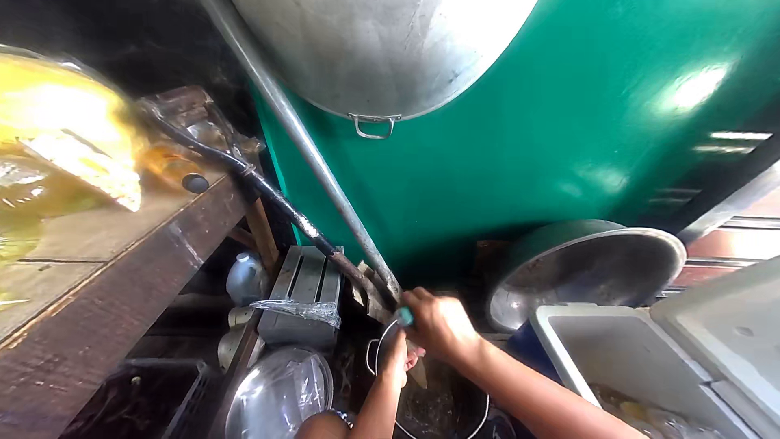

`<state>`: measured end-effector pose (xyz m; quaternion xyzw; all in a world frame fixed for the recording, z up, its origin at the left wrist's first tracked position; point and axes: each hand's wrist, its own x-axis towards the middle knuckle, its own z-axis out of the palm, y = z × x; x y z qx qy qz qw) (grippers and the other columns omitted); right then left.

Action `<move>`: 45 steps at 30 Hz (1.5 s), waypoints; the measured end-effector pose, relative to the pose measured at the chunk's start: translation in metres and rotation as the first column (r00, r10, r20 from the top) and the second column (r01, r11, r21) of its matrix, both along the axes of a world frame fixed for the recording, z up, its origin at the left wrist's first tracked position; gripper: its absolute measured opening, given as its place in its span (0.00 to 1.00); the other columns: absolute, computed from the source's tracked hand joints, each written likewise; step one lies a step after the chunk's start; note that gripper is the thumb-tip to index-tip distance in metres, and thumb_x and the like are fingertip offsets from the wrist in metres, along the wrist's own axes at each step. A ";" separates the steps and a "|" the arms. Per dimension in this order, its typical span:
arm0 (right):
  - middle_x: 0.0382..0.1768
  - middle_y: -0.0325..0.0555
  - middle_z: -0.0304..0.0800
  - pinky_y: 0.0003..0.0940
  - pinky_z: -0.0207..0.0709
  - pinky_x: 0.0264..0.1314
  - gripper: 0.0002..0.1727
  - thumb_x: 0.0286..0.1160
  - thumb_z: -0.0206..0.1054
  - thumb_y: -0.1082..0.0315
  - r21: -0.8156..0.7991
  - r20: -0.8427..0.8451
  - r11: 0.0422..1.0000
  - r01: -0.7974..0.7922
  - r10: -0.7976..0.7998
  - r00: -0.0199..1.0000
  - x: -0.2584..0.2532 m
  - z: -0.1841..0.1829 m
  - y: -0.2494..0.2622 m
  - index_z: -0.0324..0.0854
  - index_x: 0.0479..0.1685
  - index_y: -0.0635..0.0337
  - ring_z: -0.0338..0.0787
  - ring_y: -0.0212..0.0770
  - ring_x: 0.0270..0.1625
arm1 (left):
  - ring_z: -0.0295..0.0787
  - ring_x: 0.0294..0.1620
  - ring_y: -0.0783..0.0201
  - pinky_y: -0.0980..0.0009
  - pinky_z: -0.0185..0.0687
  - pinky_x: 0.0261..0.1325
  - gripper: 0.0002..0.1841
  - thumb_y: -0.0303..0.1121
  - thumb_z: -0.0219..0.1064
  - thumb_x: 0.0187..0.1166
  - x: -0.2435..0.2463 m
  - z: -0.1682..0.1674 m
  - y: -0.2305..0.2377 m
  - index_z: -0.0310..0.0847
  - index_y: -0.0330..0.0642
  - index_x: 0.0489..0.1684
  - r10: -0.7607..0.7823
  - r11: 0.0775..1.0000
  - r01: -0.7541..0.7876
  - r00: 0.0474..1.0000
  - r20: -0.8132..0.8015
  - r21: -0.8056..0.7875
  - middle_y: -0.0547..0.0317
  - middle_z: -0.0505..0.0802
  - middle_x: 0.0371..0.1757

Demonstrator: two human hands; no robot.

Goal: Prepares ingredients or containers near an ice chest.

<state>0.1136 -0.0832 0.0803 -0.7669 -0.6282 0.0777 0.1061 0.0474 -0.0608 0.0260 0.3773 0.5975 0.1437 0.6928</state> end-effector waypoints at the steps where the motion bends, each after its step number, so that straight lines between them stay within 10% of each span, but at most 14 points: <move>1: 0.55 0.59 0.92 0.64 0.83 0.48 0.20 0.80 0.63 0.55 -0.014 -0.042 0.996 0.090 -0.090 0.995 0.017 -0.015 0.004 0.87 0.58 0.60 0.94 0.62 0.50 | 0.86 0.46 0.55 0.66 0.81 0.49 0.20 0.34 0.46 0.96 -0.002 -0.008 0.007 0.68 0.35 0.79 -0.036 0.999 0.036 0.999 0.040 0.004 0.40 0.85 0.64; 5: 0.61 0.60 0.89 0.62 0.78 0.68 0.22 0.84 0.60 0.52 -0.239 -0.220 0.941 0.240 -0.293 0.930 0.078 -0.129 -0.001 0.86 0.64 0.57 0.89 0.61 0.65 | 0.90 0.41 0.53 0.60 0.86 0.41 0.22 0.47 0.49 0.95 -0.002 -0.096 0.037 0.80 0.45 0.73 -0.148 0.980 0.128 0.980 0.134 0.150 0.42 0.88 0.63; 9: 0.67 0.62 0.86 0.59 0.77 0.73 0.20 0.83 0.65 0.56 -0.325 -0.383 0.929 0.179 -0.302 0.873 0.077 -0.241 -0.033 0.86 0.65 0.57 0.86 0.60 0.69 | 0.89 0.33 0.60 0.65 0.85 0.34 0.20 0.45 0.50 0.95 -0.002 -0.106 0.044 0.83 0.46 0.70 -0.152 0.976 0.129 0.980 0.125 0.176 0.48 0.90 0.59; 16: 0.56 0.58 0.93 0.57 0.79 0.69 0.18 0.82 0.68 0.56 -0.223 -0.526 0.868 0.444 -0.490 0.695 0.048 -0.307 -0.061 0.90 0.59 0.57 0.91 0.57 0.62 | 0.88 0.28 0.63 0.69 0.83 0.29 0.20 0.43 0.52 0.95 -0.009 -0.109 0.050 0.83 0.46 0.71 -0.136 0.969 0.112 0.986 0.095 0.222 0.48 0.92 0.54; 22: 0.54 0.61 0.90 0.50 0.86 0.55 0.20 0.86 0.68 0.57 -0.433 -0.798 0.506 0.746 -0.600 -0.056 0.074 -0.313 -0.075 0.83 0.64 0.64 0.92 0.52 0.49 | 0.87 0.26 0.65 0.70 0.81 0.27 0.19 0.43 0.52 0.95 -0.012 -0.114 0.050 0.84 0.46 0.70 -0.202 0.949 0.187 0.979 0.034 0.252 0.50 0.91 0.59; 24: 0.55 0.60 0.88 0.47 0.88 0.50 0.19 0.86 0.68 0.59 -0.440 -0.839 0.471 0.764 -0.518 -0.164 0.084 -0.303 -0.081 0.82 0.63 0.65 0.92 0.50 0.47 | 0.85 0.24 0.64 0.69 0.80 0.26 0.19 0.43 0.52 0.95 -0.014 -0.116 0.049 0.84 0.46 0.69 -0.218 0.945 0.206 0.976 0.021 0.252 0.49 0.91 0.55; 38: 0.40 0.47 0.94 0.36 0.91 0.37 0.14 0.85 0.68 0.56 -0.118 -0.816 0.741 0.661 -0.452 0.360 0.126 -0.044 -0.056 0.86 0.50 0.59 0.94 0.40 0.33 | 0.89 0.37 0.54 0.59 0.85 0.39 0.21 0.46 0.50 0.95 -0.021 -0.121 0.049 0.82 0.47 0.73 -0.213 0.956 0.208 0.977 -0.002 0.206 0.43 0.87 0.66; 42: 0.30 0.45 0.93 0.41 0.90 0.39 0.17 0.84 0.66 0.51 -0.016 -0.596 0.841 0.541 -0.442 0.670 0.086 0.004 -0.030 0.88 0.46 0.56 0.93 0.40 0.29 | 0.84 0.29 0.60 0.67 0.79 0.31 0.23 0.50 0.51 0.94 -0.019 -0.108 0.042 0.77 0.53 0.80 -0.178 0.976 0.162 0.979 0.100 0.148 0.44 0.88 0.60; 45: 0.40 0.51 0.93 0.57 0.84 0.53 0.20 0.82 0.63 0.50 0.018 -0.291 0.966 0.259 -0.243 0.926 0.027 0.022 -0.011 0.89 0.47 0.58 0.93 0.52 0.47 | 0.87 0.35 0.56 0.64 0.83 0.38 0.24 0.49 0.51 0.94 -0.014 -0.103 0.038 0.74 0.53 0.82 -0.139 0.988 0.127 0.980 0.143 0.089 0.42 0.87 0.64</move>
